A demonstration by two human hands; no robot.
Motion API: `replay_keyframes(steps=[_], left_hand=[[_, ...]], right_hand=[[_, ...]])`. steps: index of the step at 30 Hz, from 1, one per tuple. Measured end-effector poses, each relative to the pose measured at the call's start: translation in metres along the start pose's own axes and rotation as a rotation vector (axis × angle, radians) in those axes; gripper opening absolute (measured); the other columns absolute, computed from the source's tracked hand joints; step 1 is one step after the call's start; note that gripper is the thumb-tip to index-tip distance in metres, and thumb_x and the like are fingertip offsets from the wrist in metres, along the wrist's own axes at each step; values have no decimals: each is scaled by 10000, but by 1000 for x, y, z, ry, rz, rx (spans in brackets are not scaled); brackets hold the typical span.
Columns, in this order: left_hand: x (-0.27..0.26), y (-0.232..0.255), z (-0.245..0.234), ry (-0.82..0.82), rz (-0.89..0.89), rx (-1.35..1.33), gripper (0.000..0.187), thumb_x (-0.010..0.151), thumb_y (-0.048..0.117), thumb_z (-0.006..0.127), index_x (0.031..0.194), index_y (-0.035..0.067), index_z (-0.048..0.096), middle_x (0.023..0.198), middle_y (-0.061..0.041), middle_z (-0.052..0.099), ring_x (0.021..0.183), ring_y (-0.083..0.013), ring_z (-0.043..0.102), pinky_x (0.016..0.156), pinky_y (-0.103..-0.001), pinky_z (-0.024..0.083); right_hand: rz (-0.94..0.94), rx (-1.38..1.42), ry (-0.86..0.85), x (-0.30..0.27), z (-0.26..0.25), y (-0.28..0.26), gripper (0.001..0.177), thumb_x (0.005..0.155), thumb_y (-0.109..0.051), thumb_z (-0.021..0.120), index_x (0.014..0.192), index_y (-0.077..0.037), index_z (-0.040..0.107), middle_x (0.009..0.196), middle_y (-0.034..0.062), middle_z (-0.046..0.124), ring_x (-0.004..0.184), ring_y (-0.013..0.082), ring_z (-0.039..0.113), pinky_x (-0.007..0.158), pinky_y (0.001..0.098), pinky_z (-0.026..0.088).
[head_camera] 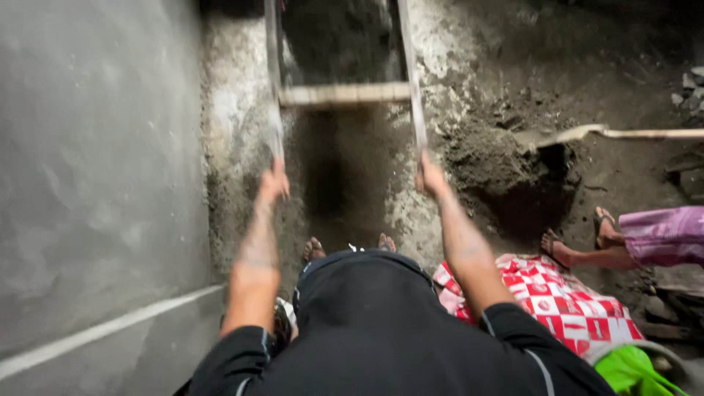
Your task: The person holds a rectangular sieve with both hands and shakes it vigorously to separate fine soil from larger debris. Another person uses a shovel to add more soil onto the sieve while the first person continues the sifting process.
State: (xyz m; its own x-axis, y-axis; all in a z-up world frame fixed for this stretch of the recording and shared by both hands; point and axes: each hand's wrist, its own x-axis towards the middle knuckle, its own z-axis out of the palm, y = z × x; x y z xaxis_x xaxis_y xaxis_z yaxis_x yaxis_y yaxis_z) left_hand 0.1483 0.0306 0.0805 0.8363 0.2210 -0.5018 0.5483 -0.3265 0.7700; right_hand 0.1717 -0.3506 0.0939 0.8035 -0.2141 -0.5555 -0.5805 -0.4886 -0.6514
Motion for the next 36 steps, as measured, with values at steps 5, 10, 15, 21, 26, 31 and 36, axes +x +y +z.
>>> replay_keyframes(steps=[5, 10, 15, 21, 26, 31, 36], left_hand=[[14, 74, -26, 59, 29, 6, 899, 1011, 793, 309, 522, 120, 653, 498, -76, 626, 506, -245, 671, 556, -400, 539], [-30, -13, 10, 103, 76, -2, 874, 1058, 726, 341, 487, 115, 593, 447, -68, 567, 470, -244, 638, 540, -406, 508], [-100, -124, 41, 50, -305, -171, 834, 951, 835, 395, 575, 119, 598, 491, -66, 603, 454, -207, 592, 488, -367, 471], [-87, -126, 46, 55, -295, -133, 845, 974, 798, 408, 508, 105, 536, 467, -53, 570, 423, -207, 564, 466, -372, 454], [-20, -26, 16, 36, -70, -17, 865, 1055, 692, 352, 462, 102, 573, 482, -101, 599, 493, -257, 623, 588, -406, 501], [4, 68, -23, 74, 18, 10, 932, 996, 805, 328, 457, 96, 604, 447, -100, 587, 490, -258, 669, 586, -396, 545], [-18, 10, 7, 81, 6, -72, 911, 1050, 743, 324, 446, 100, 550, 423, -100, 545, 450, -257, 614, 546, -388, 507]], right_hand=[[-10, 320, 79, 14, -22, -67, 753, 991, -701, 535, 1091, 34, 667, 685, 221, 672, 524, 264, 680, 450, 434, 559], [-36, 271, 82, -18, 6, 20, 881, 1005, -837, 413, 727, -51, 698, 469, 146, 590, 427, 261, 642, 418, 374, 500], [234, 373, -6, -77, 54, 140, 821, 992, -794, 451, 737, -49, 686, 544, 124, 625, 439, 272, 631, 433, 382, 511], [127, 135, -51, -72, 47, 136, 1043, 998, -842, 229, 495, -32, 654, 471, 187, 606, 506, 352, 656, 606, 435, 533], [84, 87, -2, -18, 8, 27, 974, 975, -855, 349, 944, 34, 748, 848, 239, 692, 877, 373, 668, 830, 488, 500], [19, 430, 76, 23, -16, -50, 744, 1002, -708, 517, 1181, -2, 669, 704, 190, 667, 459, 232, 661, 372, 370, 550], [-36, 163, 56, -5, -3, 4, 909, 1005, -828, 392, 712, -19, 687, 543, 222, 622, 567, 351, 684, 575, 472, 536]])
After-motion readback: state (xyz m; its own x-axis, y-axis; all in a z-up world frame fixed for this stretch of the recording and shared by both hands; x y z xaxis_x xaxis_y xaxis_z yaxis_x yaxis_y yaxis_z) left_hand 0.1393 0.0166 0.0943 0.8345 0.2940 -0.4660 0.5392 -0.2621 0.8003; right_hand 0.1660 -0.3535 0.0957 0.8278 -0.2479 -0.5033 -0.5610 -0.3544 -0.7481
